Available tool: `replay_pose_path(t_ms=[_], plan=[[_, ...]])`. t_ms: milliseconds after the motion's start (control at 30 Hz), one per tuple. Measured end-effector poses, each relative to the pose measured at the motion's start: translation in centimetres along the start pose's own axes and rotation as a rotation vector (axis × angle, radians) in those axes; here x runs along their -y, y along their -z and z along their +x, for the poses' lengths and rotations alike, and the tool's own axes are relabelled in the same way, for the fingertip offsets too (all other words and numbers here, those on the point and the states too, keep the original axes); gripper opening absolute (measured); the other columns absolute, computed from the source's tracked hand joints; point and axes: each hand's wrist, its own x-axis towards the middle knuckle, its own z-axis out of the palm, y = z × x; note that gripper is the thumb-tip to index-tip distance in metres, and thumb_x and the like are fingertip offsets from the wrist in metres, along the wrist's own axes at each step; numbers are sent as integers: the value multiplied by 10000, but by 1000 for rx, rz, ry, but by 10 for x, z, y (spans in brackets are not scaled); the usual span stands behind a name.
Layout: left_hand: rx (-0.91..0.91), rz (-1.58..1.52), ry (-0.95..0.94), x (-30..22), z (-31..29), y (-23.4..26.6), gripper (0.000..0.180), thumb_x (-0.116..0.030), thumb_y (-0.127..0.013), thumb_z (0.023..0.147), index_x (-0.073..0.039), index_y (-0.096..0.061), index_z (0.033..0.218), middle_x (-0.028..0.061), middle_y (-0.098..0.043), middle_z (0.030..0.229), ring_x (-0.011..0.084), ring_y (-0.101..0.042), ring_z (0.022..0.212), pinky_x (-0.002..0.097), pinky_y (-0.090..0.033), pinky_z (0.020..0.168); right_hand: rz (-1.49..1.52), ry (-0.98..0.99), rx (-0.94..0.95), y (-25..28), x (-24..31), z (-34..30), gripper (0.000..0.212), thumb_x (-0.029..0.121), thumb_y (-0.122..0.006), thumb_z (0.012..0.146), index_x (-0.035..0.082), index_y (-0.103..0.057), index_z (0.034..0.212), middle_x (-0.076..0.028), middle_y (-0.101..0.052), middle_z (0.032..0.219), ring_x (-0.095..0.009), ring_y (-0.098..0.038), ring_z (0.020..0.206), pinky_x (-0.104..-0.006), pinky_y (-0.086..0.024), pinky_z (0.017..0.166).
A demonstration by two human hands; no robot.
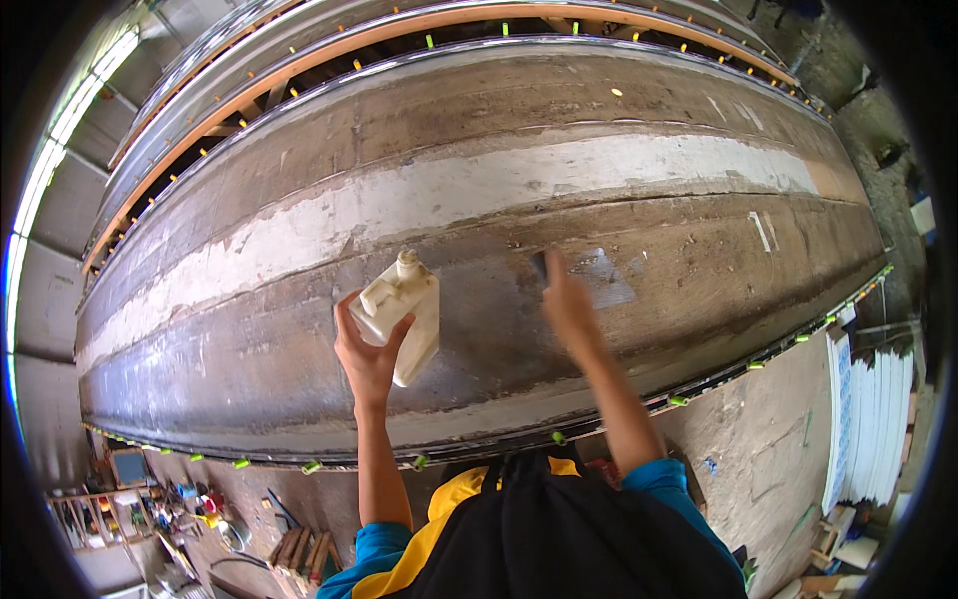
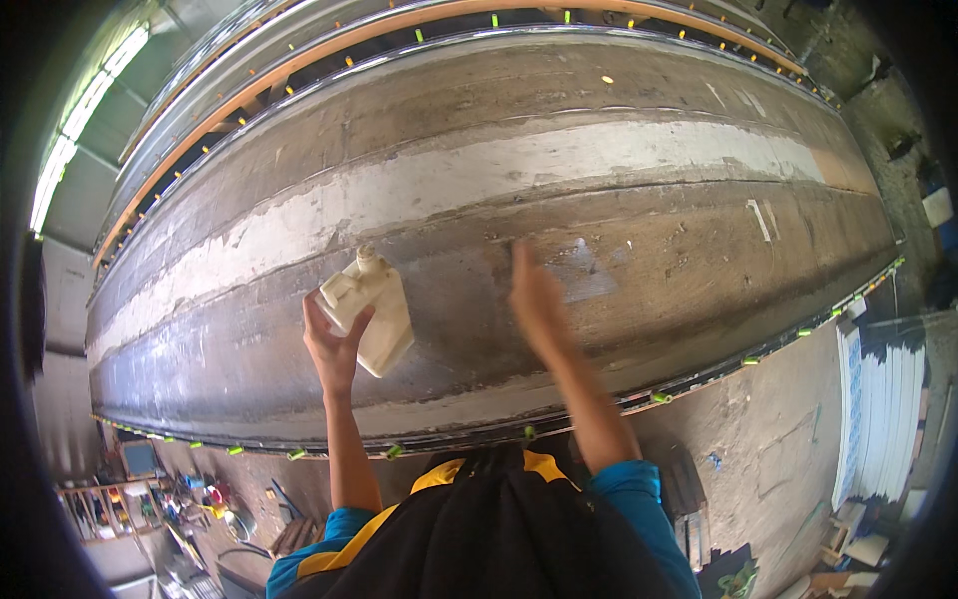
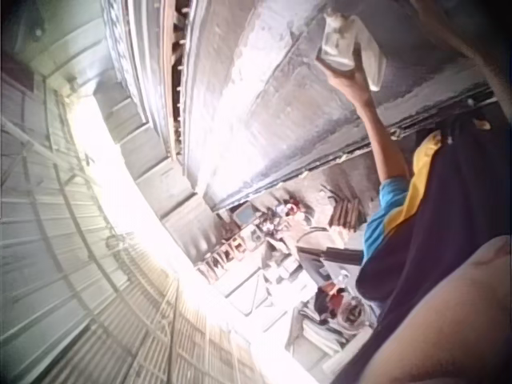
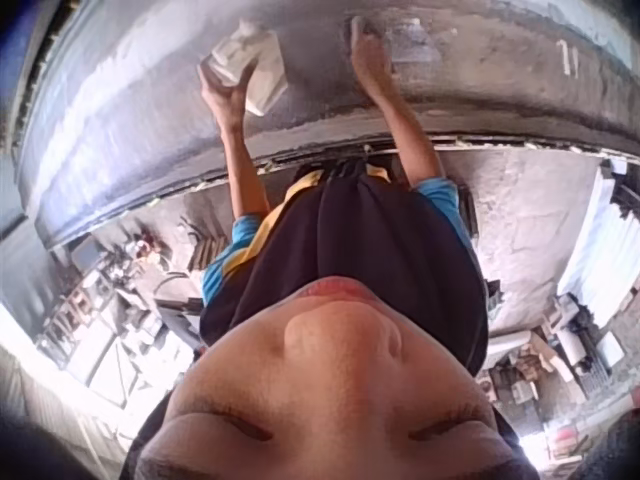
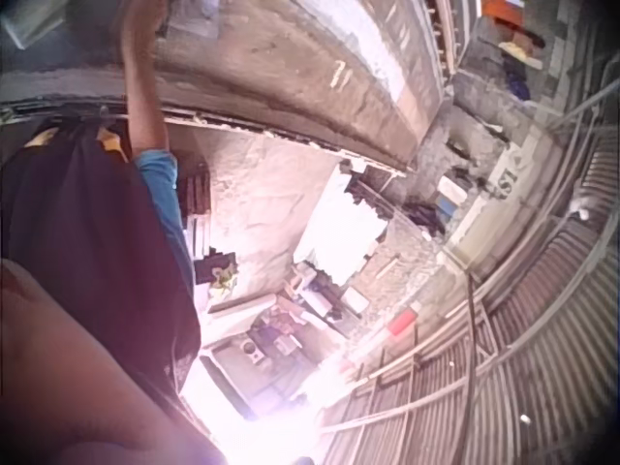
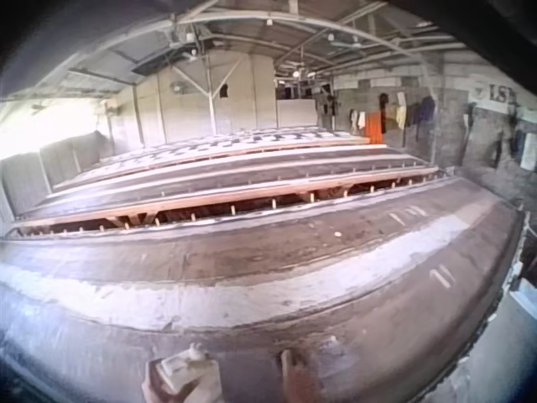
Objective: The person sands the curved interior surface of a large wooden boat hull using a sanding block. They repeatedly pour liquid from a white plastic bottle onto the wood to aid the sanding process. The person moves along the hull, working on different sections of the curved surface.
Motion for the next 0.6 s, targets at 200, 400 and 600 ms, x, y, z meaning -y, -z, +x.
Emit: replay_pose_path(t_ms=[200, 400, 600], plan=[[108, 82, -87, 9, 33, 14, 561, -165, -787, 640, -51, -465, 1085, 158, -622, 919, 289, -628, 834, 357, -495, 705, -537, -237, -311, 12, -62, 30, 334, 126, -484, 892, 3, -384, 1187, -42, -477, 516, -117, -381, 339, -229, -325, 270], [184, 81, -59, 21, 55, 15, 584, -215, -807, 618, -65, -465, 1068, 170, -624, 896, 334, -626, 821, 385, -504, 681, -481, -27, -281, -57, 34, 20, 400, 100, -516, 866, 18, -365, 1228, -151, -595, 696, -190, -548, 480, -242, -428, 309], [252, 85, -123, 19, 68, 8, 595, -222, -808, 611, -62, -464, 1069, 178, -623, 898, 351, -620, 831, 394, -500, 684, -492, -326, -188, 25, -54, 54, 604, 55, -489, 858, 68, -199, 1388, -78, -514, 563, -125, -429, 412, -201, -349, 312]])
